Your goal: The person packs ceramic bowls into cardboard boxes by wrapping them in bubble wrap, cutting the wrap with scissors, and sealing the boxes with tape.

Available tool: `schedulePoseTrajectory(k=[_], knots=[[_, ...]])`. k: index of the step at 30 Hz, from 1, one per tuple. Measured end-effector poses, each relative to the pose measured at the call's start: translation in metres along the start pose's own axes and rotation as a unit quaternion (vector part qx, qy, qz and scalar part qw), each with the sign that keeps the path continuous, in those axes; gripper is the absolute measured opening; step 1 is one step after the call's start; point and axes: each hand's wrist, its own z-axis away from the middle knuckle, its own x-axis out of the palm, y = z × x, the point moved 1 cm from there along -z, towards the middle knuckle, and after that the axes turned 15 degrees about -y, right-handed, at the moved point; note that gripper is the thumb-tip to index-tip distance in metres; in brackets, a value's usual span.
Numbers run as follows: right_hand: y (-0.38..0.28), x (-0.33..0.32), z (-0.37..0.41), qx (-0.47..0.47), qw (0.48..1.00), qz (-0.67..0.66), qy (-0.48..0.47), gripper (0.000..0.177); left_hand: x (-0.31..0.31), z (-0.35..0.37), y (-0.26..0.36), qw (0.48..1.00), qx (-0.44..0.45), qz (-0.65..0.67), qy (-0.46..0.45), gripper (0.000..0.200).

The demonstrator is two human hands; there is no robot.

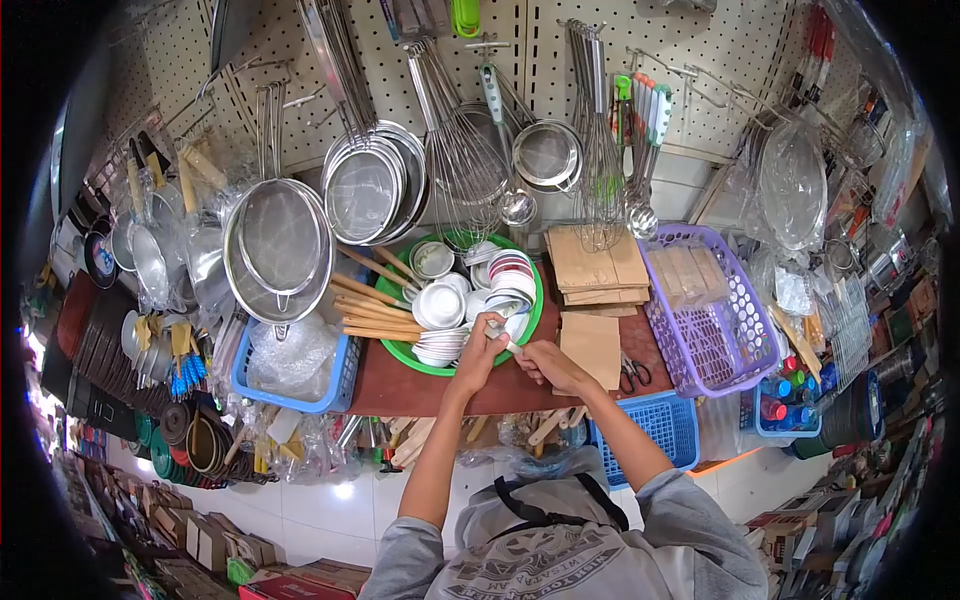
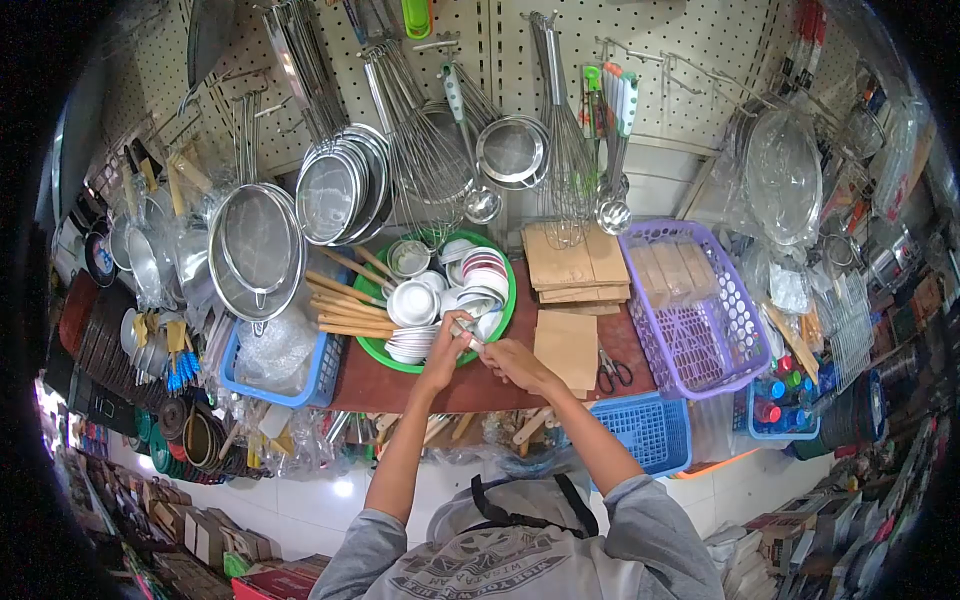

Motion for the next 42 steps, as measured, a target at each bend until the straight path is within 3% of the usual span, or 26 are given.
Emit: schedulePoseTrajectory(k=[24, 29, 35, 42], knots=[[-0.012, 0.003, 0.002, -0.003, 0.996, 0.092, -0.002, 0.033, -0.004, -0.003, -0.012, 1.000, -0.018, 0.014, -0.012, 0.021], [0.001, -0.001, -0.001, -0.002, 0.999, 0.030, -0.030, 0.033, -0.006, 0.001, -0.005, 0.998, -0.051, 0.004, -0.033, 0.017], [0.001, 0.003, 0.001, 0.006, 1.000, 0.019, -0.021, 0.033, 0.000, 0.001, 0.008, 1.000, 0.012, -0.019, -0.008, 0.021], [0.001, 0.001, 0.002, -0.012, 0.998, 0.041, -0.040, 0.037, -0.002, 0.000, 0.004, 1.000, -0.003, 0.009, -0.015, 0.020]])
